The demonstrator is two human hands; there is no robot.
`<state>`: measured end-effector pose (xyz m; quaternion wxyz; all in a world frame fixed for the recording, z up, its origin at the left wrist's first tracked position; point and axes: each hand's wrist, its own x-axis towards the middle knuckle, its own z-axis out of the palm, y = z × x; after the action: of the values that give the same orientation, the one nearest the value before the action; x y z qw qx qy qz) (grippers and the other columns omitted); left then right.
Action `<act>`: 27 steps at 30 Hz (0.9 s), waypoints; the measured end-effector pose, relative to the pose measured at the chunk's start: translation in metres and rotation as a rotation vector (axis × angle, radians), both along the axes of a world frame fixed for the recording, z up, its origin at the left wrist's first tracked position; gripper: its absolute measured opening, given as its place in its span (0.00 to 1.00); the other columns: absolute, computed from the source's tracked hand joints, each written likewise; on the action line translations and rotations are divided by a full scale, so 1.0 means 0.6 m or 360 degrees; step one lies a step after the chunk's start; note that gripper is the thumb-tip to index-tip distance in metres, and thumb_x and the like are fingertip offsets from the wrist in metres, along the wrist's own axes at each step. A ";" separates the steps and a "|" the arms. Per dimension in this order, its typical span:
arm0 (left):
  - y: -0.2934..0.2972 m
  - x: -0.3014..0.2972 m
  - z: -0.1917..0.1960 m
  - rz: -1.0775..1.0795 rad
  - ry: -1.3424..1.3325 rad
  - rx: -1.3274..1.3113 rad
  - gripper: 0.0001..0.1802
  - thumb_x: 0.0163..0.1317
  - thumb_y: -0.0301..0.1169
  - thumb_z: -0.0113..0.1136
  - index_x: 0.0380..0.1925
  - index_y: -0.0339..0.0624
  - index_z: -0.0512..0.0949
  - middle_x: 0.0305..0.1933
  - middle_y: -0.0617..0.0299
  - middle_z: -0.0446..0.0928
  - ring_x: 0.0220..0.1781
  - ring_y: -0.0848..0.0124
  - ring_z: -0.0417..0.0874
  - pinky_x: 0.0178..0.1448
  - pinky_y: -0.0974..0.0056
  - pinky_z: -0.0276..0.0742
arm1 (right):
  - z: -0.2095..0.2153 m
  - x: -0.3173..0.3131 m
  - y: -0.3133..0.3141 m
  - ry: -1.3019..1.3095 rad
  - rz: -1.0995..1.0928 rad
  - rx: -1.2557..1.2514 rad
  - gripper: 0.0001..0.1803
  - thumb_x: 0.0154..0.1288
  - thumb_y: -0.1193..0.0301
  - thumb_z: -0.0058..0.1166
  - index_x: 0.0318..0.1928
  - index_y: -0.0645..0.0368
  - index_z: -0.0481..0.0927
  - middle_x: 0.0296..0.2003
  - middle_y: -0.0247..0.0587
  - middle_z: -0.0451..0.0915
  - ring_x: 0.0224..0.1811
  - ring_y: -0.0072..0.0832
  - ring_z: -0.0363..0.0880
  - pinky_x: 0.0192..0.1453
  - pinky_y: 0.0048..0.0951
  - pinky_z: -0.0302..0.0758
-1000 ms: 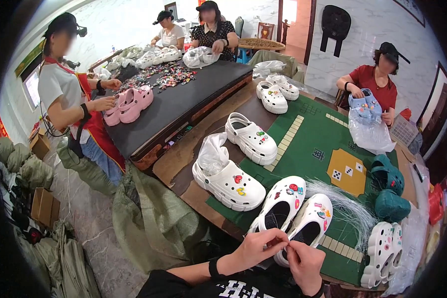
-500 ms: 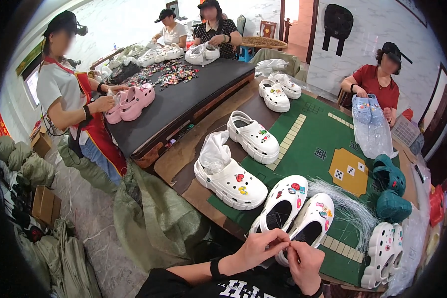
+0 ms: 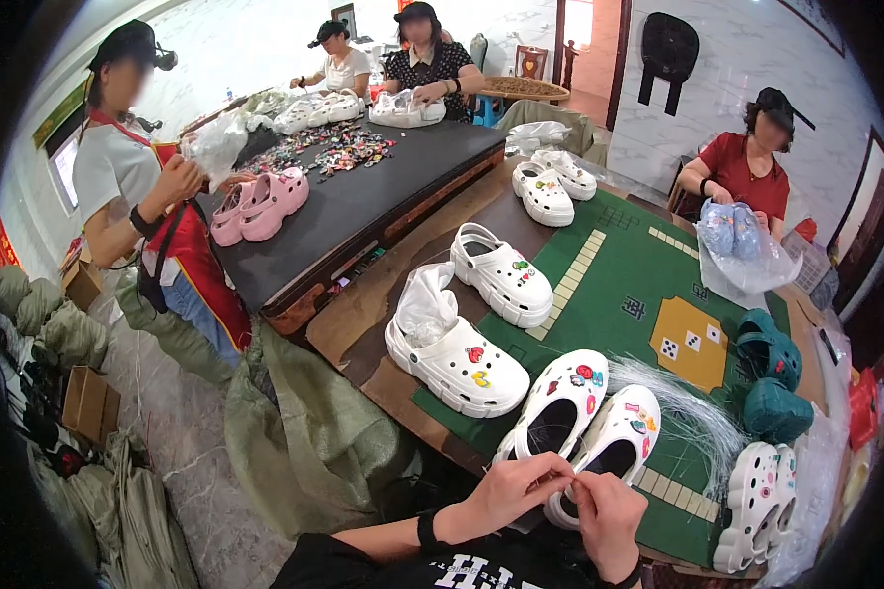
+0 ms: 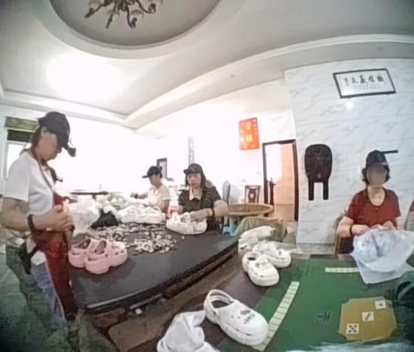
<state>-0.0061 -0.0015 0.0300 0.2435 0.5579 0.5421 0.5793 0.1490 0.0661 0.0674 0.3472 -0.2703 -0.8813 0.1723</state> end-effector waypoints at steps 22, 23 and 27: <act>-0.044 -0.031 -0.101 0.0238 0.0780 0.0140 0.16 0.54 0.29 0.72 0.43 0.43 0.80 0.48 0.58 0.75 0.56 0.60 0.77 0.62 0.54 0.72 | -0.063 0.030 0.019 -0.0430 0.0016 0.0349 0.16 0.43 0.69 0.71 0.34 0.55 0.80 0.33 0.34 0.79 0.40 0.36 0.76 0.48 0.42 0.65; -0.044 -0.031 -0.101 0.0213 0.0960 0.0100 0.16 0.56 0.32 0.70 0.44 0.45 0.79 0.49 0.59 0.74 0.57 0.60 0.76 0.65 0.53 0.68 | -0.058 0.028 0.022 -0.0353 -0.0032 0.0349 0.16 0.44 0.69 0.71 0.35 0.56 0.80 0.32 0.34 0.78 0.40 0.36 0.76 0.47 0.42 0.64; -0.044 -0.034 -0.114 0.0185 0.0931 0.0134 0.17 0.56 0.33 0.71 0.44 0.44 0.80 0.49 0.58 0.75 0.57 0.60 0.76 0.67 0.50 0.66 | -0.067 0.020 0.024 -0.0404 0.0026 0.0253 0.18 0.46 0.68 0.72 0.38 0.56 0.80 0.33 0.35 0.78 0.43 0.38 0.76 0.54 0.46 0.66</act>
<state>-0.0267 -0.0281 -0.0383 0.0202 0.6789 0.5957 0.4288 0.1608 0.0807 0.0270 0.2518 -0.2546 -0.9311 0.0693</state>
